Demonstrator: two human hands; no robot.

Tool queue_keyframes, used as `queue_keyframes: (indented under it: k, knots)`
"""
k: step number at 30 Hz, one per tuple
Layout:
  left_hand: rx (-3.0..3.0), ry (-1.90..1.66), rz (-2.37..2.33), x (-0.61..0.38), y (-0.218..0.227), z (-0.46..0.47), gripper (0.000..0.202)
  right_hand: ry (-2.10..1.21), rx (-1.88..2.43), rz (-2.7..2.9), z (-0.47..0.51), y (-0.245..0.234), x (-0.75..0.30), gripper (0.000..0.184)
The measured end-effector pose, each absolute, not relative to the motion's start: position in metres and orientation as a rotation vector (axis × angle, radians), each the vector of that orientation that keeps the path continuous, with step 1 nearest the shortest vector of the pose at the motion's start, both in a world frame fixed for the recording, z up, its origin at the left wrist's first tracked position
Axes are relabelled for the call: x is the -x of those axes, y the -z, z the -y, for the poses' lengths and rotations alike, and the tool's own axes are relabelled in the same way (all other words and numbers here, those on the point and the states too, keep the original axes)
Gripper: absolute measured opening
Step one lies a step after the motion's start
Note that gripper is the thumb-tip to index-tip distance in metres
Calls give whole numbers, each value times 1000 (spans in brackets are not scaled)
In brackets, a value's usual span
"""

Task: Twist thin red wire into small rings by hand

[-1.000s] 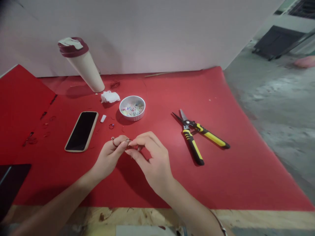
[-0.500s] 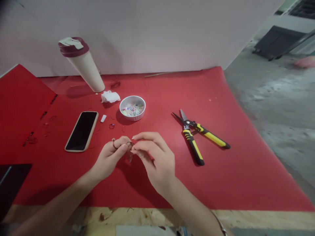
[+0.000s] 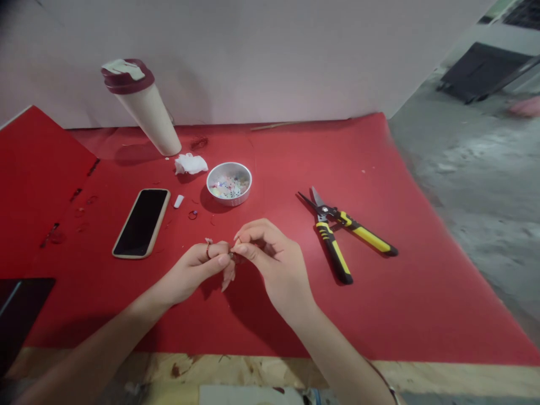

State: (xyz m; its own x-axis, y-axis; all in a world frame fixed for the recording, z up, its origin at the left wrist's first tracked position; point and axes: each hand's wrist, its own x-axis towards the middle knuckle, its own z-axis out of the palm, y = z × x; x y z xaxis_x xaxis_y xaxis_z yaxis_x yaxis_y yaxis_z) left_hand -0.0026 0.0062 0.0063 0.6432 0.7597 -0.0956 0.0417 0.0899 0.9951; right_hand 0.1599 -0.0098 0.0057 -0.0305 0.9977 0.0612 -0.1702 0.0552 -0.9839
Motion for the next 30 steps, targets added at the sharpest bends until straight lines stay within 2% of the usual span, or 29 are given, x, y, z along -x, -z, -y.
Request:
queue_keyframes:
  k: [7,13,23,30]
  knots:
    - [-1376,-569,-691,1,-6,-4,37,-1565,966,955,7,-7,-158,12]
    - [-1532,-575,-761,0,-11,-4,39,-1671,1010,874,7,-5,-156,15]
    - [-1225,-783,-758,0,0,-5,35,-958,1248,1551,14,-17,-159,4]
    - [-1219,-735,-761,2,-3,-4,35,-796,1262,1645,15,-19,-159,11]
